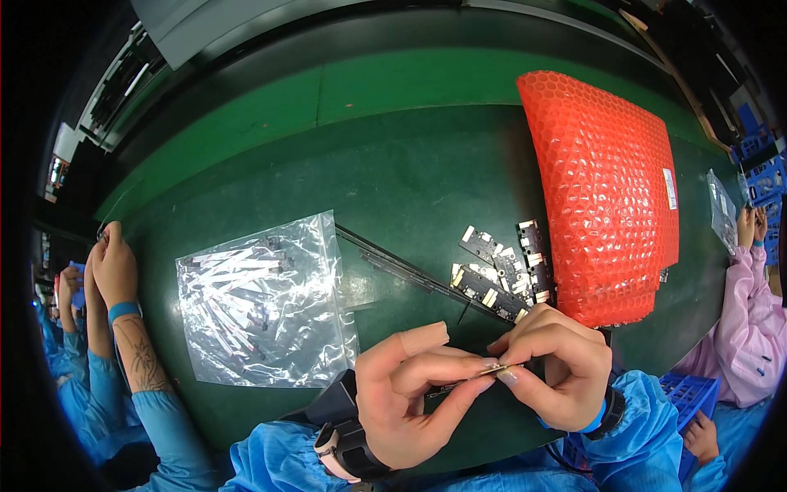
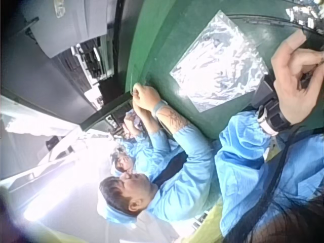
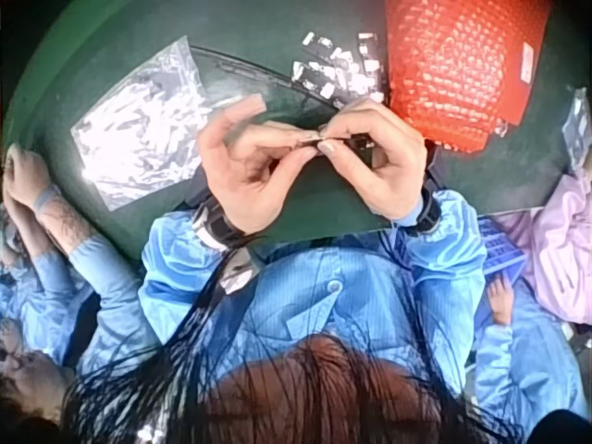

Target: The person attaches ribbon cables and small connectors to electronic circuit boards by hand.

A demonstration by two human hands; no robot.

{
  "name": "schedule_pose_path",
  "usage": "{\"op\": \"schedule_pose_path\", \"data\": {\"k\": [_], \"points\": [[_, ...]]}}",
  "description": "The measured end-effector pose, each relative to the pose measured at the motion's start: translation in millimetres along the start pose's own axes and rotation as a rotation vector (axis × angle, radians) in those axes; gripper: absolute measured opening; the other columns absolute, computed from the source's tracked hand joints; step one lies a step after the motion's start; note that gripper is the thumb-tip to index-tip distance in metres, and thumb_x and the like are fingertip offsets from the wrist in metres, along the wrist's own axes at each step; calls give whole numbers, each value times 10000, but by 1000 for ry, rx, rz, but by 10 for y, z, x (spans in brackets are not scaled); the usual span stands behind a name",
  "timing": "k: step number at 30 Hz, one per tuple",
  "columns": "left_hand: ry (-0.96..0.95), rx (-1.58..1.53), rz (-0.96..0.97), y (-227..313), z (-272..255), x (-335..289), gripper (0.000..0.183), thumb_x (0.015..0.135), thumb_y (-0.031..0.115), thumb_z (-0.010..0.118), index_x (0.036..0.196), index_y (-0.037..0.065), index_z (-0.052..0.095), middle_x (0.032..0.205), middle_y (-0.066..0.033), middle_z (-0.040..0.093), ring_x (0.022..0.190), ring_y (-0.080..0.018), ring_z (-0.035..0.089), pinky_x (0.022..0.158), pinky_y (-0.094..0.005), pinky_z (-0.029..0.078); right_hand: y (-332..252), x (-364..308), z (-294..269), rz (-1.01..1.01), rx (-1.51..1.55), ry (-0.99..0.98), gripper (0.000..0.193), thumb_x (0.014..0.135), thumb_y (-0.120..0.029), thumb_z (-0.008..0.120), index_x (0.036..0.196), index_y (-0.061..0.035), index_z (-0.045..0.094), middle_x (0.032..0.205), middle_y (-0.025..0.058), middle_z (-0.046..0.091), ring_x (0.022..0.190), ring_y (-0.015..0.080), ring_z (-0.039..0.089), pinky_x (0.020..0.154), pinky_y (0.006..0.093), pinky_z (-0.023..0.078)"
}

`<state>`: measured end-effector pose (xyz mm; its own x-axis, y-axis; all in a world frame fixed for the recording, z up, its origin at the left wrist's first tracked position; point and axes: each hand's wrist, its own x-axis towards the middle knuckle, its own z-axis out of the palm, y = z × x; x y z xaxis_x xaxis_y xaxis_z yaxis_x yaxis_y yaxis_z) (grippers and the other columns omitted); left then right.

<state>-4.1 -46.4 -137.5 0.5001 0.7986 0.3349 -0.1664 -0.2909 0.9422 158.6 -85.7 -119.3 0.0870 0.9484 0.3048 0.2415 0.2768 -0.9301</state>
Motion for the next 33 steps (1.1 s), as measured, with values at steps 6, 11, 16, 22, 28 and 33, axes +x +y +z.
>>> {"op": "schedule_pose_path", "data": {"k": [6,11,16,22,28,33], "points": [[-9,-2,-20,27,4,-19,638,733,-174,569,1195,-10,161,895,-149,573,828,-245,615,731,-301,519,-9,-9,-34,-26,-28,-49,116,684,22,657,785,20,598,716,97,582,642,194,561,620,306,472],[-47,30,-1,22,-29,-29,631,736,-166,575,1189,-14,164,902,-159,571,804,-246,621,713,-296,526,12,-8,-22,-40,-43,-93,109,688,18,645,777,29,583,704,101,565,643,196,548,712,385,514],[64,34,69,-13,29,-45,498,702,-112,669,1102,-98,373,920,-141,612,782,-197,652,691,-252,524,-23,-9,-18,-70,-30,-33,134,669,32,650,789,5,597,689,83,588,632,219,579,705,355,515],[-16,6,-3,41,-2,41,675,730,-164,586,1223,-21,148,900,-152,572,804,-232,628,711,-288,529,19,60,-51,-65,-10,-70,139,687,20,667,800,6,589,725,87,590,668,226,578,750,360,493],[45,-142,-179,171,-26,-1,590,759,-113,601,1235,-50,258,882,-132,607,868,-195,633,788,-279,526,-99,61,-29,-33,-87,-143,131,696,-3,678,789,-9,586,732,78,595,674,225,578,784,366,468],[-29,-202,-409,396,-147,-145,655,771,-147,555,1287,-7,176,835,-111,575,835,-215,630,756,-283,519,-186,119,-96,92,-12,-423,87,736,-34,656,804,-4,610,738,94,608,720,239,593,775,349,468]]}}
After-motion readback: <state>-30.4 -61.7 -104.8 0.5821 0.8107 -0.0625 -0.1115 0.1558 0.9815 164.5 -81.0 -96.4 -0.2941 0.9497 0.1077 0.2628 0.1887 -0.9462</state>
